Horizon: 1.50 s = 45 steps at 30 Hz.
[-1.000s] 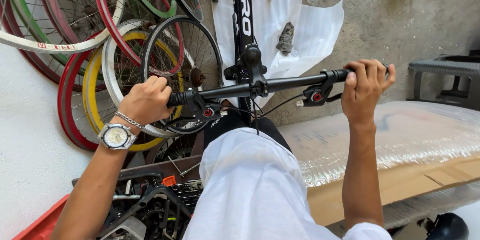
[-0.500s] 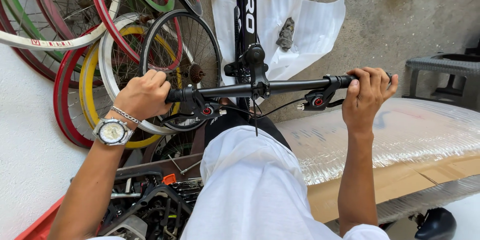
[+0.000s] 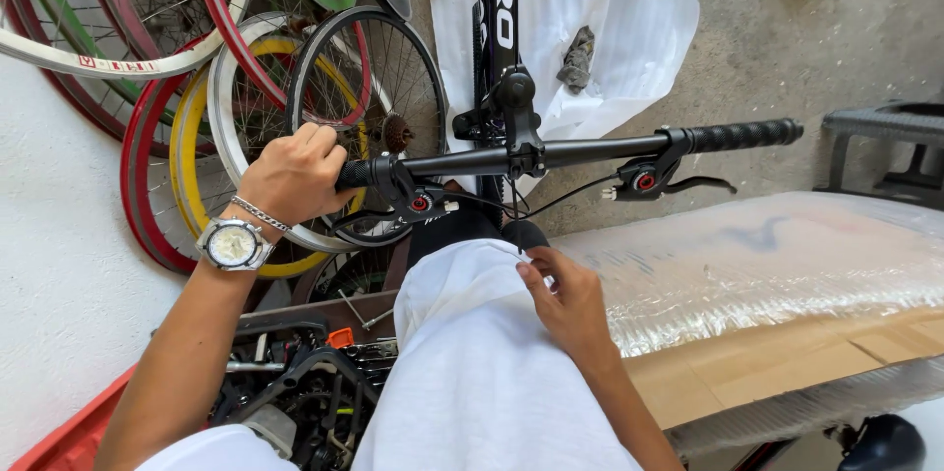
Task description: The person is working on a bicycle's handlebar, specifically adjusting the brake cable. They use their hands to pull, thread, and tighten the cable near the brake lever and shifter. The task involves manipulating the cable and handlebar components to ensure proper tension and alignment.
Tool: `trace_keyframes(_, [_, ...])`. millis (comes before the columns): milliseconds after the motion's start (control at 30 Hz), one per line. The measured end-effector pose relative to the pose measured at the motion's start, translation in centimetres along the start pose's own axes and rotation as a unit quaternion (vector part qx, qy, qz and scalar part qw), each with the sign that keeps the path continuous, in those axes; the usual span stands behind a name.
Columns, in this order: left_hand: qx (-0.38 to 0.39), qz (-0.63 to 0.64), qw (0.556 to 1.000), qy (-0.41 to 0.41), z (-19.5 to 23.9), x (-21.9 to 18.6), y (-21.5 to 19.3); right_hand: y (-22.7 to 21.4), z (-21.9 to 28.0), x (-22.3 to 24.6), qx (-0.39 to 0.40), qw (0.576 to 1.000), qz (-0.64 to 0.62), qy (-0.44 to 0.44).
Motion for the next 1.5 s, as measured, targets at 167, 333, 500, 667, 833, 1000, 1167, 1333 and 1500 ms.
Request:
trace_keyframes(167, [-0.014, 0.026, 1.0, -0.005, 0.2, 0.3, -1.0, 2.3, 0.0, -1.9, 0.037, 0.969, -0.22, 0.108])
trace_keyframes(333, [-0.032, 0.032, 0.999, -0.008, 1.0, 0.6, -1.1, 2.9, 0.2, -1.5, 0.034, 0.989, -0.101, 0.106])
trace_keyframes(500, [-0.048, 0.002, 0.998, 0.031, 0.3, 0.8, -1.9, 2.6, -0.5, 1.0, 0.037, 0.998, -0.017, -0.04])
trace_keyframes(667, [-0.046, 0.005, 0.999, 0.02, 0.4, 0.5, -2.0, 3.7, -0.3, -0.2, 0.02, 0.997, -0.014, -0.07])
trace_keyframes(833, [0.038, -0.059, 0.998, -0.003, 1.9, -0.3, -5.2, 6.8, 0.0, -3.2, 0.07, 0.948, -0.299, 0.082])
trace_keyframes(1000, [-0.137, 0.351, 0.902, -0.21, 1.8, -8.5, -10.6, 8.9, 1.2, -4.3, 0.13, 0.613, -0.719, 0.302])
trace_keyframes(1167, [-0.02, 0.696, 0.655, -0.295, -5.1, -16.2, -4.4, 8.4, 1.0, -3.8, 0.171, 0.528, -0.759, 0.341])
trace_keyframes(1333, [-0.02, 0.858, 0.43, -0.279, -7.8, -20.6, 0.1, 7.7, 0.7, -4.0, 0.168, 0.552, -0.749, 0.327])
trace_keyframes(1500, [-0.039, 0.839, 0.442, -0.314, -8.1, -21.4, 2.0, 2.4, 0.0, -0.2, -0.026, 0.996, -0.001, -0.087])
Point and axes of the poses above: each hand's wrist, its own z-axis away from the middle knuckle, its own y-axis out of the palm, x = y × z, the point moved 4 cm from there along -z, towards the middle knuckle, and after that the axes turned 8 degrees about -z, right-handed, at the moved point
